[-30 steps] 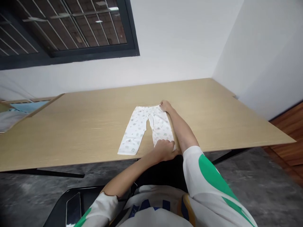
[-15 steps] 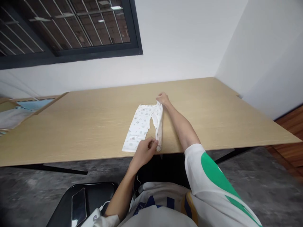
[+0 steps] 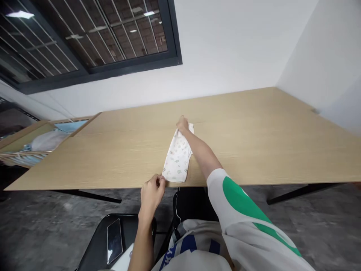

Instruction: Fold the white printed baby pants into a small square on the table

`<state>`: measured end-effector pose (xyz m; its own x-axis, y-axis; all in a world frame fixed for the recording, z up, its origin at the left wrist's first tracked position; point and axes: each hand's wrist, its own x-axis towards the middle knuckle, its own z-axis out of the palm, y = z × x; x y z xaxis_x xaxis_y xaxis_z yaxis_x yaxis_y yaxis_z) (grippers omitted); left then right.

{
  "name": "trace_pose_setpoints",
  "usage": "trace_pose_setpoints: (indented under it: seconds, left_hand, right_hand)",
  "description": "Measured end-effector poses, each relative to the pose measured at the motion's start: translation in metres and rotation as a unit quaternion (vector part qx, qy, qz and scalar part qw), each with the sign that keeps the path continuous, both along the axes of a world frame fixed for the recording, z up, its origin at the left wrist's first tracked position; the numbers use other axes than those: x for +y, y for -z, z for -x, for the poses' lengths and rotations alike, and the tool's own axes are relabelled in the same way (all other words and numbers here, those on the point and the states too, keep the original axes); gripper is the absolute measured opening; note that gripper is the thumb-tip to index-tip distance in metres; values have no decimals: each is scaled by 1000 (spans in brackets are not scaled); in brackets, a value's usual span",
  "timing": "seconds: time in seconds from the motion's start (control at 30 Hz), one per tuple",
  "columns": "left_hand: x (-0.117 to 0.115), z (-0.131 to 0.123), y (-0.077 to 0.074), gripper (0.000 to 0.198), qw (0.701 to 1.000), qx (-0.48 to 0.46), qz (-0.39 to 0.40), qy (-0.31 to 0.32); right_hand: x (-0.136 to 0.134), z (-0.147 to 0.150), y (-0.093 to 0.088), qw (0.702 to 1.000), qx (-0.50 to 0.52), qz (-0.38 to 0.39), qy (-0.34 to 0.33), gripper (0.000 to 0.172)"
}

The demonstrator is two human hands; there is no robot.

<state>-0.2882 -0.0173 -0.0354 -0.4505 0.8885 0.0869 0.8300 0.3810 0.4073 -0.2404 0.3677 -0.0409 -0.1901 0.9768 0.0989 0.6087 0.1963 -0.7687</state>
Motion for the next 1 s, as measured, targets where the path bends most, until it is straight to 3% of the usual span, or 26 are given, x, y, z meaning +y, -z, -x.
trace_pose_setpoints:
  seconds: [0.13, 0.23, 0.3, 0.37, 0.43, 0.53, 0.67, 0.77, 1.0]
  left_hand:
    - [-4, -2, 5, 28, 997, 72, 28, -31]
    - [-10, -12, 3, 30, 987, 151, -28, -50]
    - [-15, -25, 1, 34, 980, 184, -76, -19]
    - [-19, -40, 2, 37, 976, 187, -101, 48]
    - [-21, -54, 7, 43, 971, 182, -113, 109]
    - [-21, -66, 22, 52, 966, 192, -110, 134]
    - [-24, -70, 39, 51, 965, 217, -61, 133]
    - [-26, -72, 43, 50, 963, 230, -38, 138]
    - [-27, -76, 45, 56, 963, 233, -54, 126]
  right_hand:
    - [-9, 5, 0, 1000, -11, -14, -23, 48]
    - [-24, 5, -5, 998, -16, -45, -50, 46]
    - [-45, 3, -9, 994, -16, -72, -79, 43]
    - [-76, -3, -11, 983, -6, -108, -150, 45]
    - [-117, -14, -10, 948, 14, -148, -282, 56]
    - [-183, -39, -4, 870, 8, -143, -472, 66]
    - [-236, -68, 10, 777, -10, -150, -612, 63]
    - [-240, -76, 21, 757, -22, -182, -627, 59]
    - [-190, -73, 40, 788, -96, -257, -551, 55]
